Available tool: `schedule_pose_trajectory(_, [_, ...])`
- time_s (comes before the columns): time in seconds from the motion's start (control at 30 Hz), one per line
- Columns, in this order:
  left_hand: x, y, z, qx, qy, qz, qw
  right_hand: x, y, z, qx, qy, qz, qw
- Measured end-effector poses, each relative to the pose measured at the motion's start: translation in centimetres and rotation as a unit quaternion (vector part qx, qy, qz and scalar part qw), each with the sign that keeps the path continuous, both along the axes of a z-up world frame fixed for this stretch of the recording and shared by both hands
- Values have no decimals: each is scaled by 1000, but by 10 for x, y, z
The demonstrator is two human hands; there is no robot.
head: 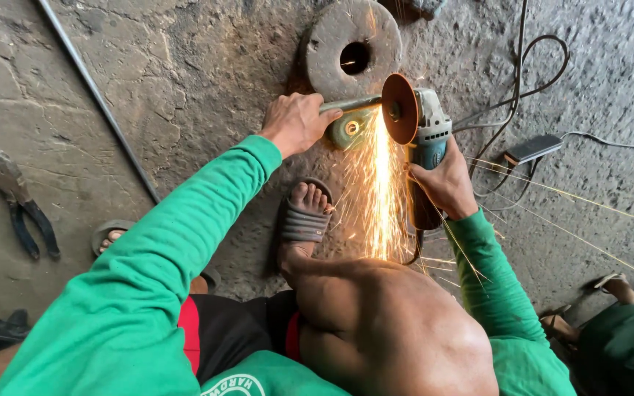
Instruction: Grinding a metal rod with an angle grinder and using a hammer and pliers to work on metal parts
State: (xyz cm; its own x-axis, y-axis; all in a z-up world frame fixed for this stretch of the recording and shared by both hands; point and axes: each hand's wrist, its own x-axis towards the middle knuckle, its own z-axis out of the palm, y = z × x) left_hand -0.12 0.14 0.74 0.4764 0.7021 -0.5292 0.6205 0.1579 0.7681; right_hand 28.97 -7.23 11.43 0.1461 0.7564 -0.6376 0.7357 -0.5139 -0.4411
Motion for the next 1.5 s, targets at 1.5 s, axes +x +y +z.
schedule_pose_trajectory(1.5, [-6,-14,-17,18,18,15,1000,31,-47,-1,2,-2,-54,999])
